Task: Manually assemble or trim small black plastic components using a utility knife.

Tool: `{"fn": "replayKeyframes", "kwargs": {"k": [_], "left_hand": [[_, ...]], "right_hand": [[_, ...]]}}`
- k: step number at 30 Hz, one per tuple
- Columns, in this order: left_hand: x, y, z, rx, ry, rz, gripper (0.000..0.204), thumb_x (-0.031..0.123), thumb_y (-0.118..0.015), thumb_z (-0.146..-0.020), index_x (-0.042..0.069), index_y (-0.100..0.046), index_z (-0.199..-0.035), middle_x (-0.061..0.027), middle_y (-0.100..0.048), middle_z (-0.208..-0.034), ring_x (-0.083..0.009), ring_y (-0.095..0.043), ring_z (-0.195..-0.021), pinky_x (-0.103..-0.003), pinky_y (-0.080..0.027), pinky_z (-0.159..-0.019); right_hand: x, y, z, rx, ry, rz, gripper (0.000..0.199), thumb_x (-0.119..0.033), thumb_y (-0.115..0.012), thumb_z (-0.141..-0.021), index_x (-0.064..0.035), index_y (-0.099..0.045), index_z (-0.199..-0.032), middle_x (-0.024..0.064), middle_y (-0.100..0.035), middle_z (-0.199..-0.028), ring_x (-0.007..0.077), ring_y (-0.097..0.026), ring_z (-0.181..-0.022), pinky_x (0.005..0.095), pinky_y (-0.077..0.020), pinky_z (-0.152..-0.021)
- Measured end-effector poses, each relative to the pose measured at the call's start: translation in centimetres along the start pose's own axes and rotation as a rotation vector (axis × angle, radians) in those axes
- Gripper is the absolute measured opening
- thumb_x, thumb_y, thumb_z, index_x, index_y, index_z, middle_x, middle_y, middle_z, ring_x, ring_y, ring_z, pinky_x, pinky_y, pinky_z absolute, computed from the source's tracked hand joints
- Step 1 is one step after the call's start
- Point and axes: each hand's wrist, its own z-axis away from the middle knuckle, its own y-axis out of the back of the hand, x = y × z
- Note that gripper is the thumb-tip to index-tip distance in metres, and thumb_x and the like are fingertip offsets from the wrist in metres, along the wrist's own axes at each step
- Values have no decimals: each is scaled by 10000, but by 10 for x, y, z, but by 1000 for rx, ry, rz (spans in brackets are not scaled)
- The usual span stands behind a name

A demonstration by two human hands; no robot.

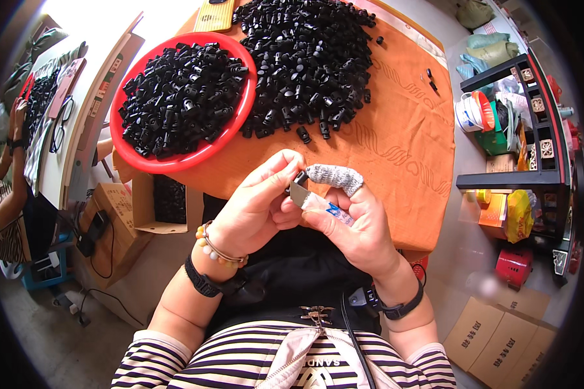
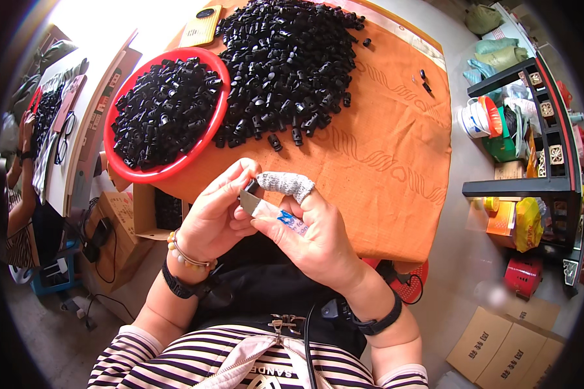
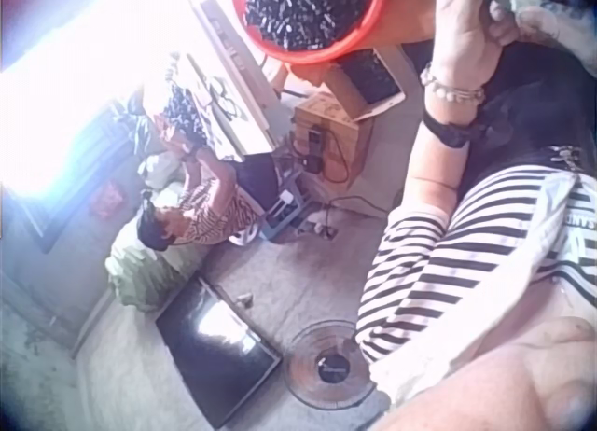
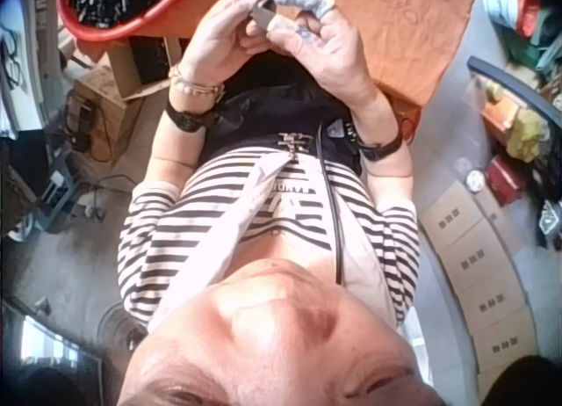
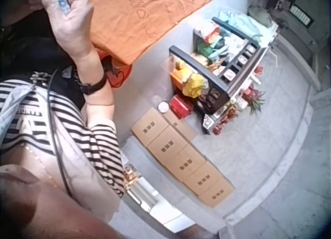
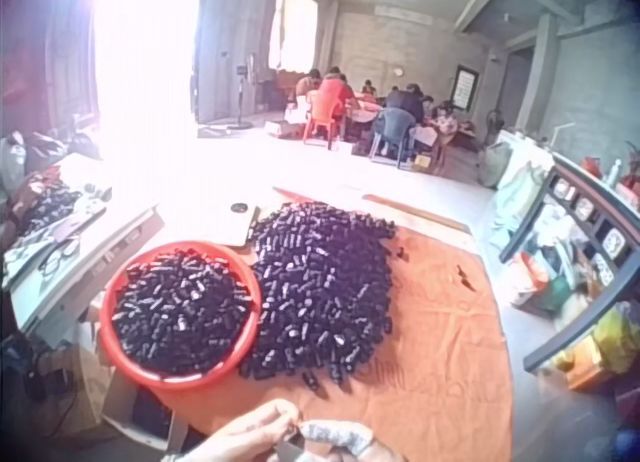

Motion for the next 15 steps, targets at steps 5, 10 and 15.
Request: {"fn": "replayKeyframes", "kwargs": {"k": [5,10,15], "left_hand": [[1,4,-3,1,-13,22,134,203,-472,-945,101,-438,-1026,48,-408,-609,-7,-335,-495,-154,-241,-420],[3,2,-1,-3,23,6,127,251,-440,-966,128,-474,-961,53,-404,-610,-20,-300,-498,-178,-250,-454],[3,2,-3,-11,13,-6,125,248,-439,-968,127,-471,-967,50,-406,-618,-21,-301,-500,-175,-251,-454]], "right_hand": [[3,7,-2,-42,12,149,335,-46,-596,-870,9,-488,-1183,-19,-541,-760,17,-506,-719,170,-415,-658],[3,4,-4,-15,61,80,343,-41,-595,-868,13,-481,-1187,-4,-568,-788,28,-533,-774,179,-431,-687],[3,-1,-1,41,37,-33,367,-38,-599,-864,22,-462,-1200,-13,-543,-770,24,-520,-760,171,-420,-672]]}}
